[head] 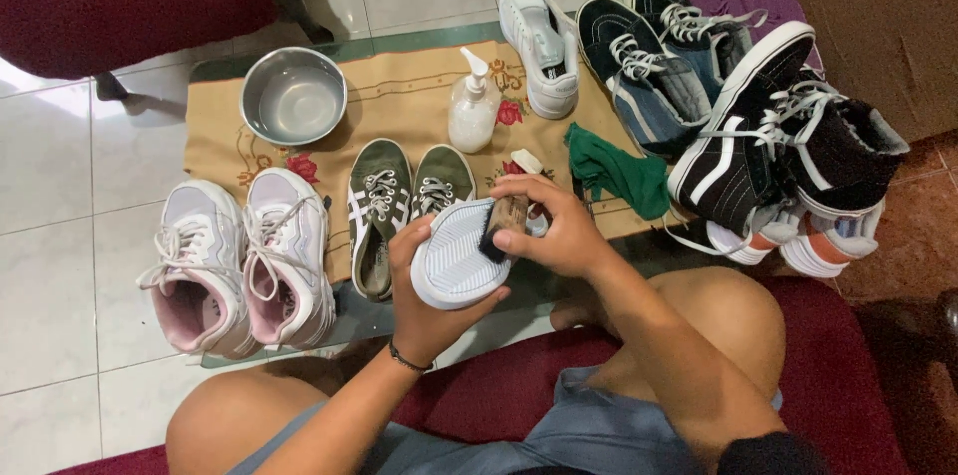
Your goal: The person cleans a white sneaker by applying liquid soap from a pump bottle, wiping the upper with a green cloth, and scrubbing the sole with a brush dipped in water. The shoe is turned over to clean the sole, and the process continues until the end of the clip.
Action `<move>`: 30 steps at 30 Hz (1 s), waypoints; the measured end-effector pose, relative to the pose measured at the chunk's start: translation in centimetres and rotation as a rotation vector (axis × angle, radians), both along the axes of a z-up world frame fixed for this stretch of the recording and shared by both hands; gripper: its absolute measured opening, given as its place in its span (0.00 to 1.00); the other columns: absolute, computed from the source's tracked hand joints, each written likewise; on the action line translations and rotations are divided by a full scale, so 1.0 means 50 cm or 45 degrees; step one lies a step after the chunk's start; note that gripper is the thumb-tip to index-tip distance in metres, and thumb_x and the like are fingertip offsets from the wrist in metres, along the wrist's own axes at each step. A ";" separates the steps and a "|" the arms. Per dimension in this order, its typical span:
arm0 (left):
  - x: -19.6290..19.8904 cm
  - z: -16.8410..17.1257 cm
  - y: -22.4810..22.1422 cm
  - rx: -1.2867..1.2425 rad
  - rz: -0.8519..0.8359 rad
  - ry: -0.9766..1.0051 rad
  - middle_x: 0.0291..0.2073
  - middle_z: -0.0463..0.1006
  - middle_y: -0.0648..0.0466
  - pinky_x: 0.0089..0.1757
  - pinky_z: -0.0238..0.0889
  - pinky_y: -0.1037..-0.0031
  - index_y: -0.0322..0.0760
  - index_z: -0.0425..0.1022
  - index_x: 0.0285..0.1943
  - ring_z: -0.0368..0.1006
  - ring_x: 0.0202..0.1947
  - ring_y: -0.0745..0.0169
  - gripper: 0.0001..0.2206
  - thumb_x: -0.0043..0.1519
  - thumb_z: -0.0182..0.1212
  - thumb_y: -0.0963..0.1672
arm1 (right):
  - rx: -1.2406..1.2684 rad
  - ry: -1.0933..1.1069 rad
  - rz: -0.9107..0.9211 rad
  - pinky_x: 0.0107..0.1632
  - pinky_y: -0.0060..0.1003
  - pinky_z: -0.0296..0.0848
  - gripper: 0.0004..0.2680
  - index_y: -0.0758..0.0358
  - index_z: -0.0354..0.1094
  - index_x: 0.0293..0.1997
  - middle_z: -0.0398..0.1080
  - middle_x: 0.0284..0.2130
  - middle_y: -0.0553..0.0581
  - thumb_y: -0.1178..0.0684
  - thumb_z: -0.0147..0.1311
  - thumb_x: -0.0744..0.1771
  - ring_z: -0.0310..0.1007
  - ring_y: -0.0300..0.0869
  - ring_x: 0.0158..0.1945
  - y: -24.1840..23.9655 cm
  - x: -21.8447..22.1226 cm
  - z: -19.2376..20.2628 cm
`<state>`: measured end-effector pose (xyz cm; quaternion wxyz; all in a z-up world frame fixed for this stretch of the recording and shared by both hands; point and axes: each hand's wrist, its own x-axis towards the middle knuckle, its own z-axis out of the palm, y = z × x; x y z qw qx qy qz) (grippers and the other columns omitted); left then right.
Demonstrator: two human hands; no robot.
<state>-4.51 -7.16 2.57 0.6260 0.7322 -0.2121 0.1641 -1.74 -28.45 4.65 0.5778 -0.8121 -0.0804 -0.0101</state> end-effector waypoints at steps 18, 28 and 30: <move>-0.003 -0.010 -0.007 -0.078 -0.085 0.018 0.62 0.61 0.34 0.58 0.57 0.46 0.34 0.52 0.61 0.63 0.63 0.32 0.46 0.38 0.85 0.44 | -0.329 0.363 -0.215 0.56 0.50 0.67 0.21 0.55 0.72 0.52 0.69 0.47 0.67 0.37 0.66 0.60 0.69 0.60 0.54 -0.039 0.032 -0.032; -0.020 -0.003 0.000 -0.051 -0.076 0.087 0.62 0.64 0.37 0.58 0.58 0.48 0.36 0.54 0.61 0.65 0.62 0.36 0.46 0.37 0.86 0.47 | -0.055 0.042 0.055 0.54 0.46 0.66 0.27 0.52 0.73 0.50 0.68 0.49 0.63 0.28 0.67 0.54 0.68 0.55 0.53 -0.003 0.011 -0.048; -0.023 0.010 -0.002 -0.015 -0.093 0.117 0.62 0.64 0.35 0.58 0.59 0.46 0.33 0.55 0.64 0.65 0.62 0.33 0.49 0.36 0.86 0.46 | -0.059 0.154 -0.059 0.54 0.43 0.65 0.28 0.51 0.73 0.51 0.65 0.45 0.60 0.27 0.68 0.54 0.66 0.49 0.48 -0.017 0.017 -0.076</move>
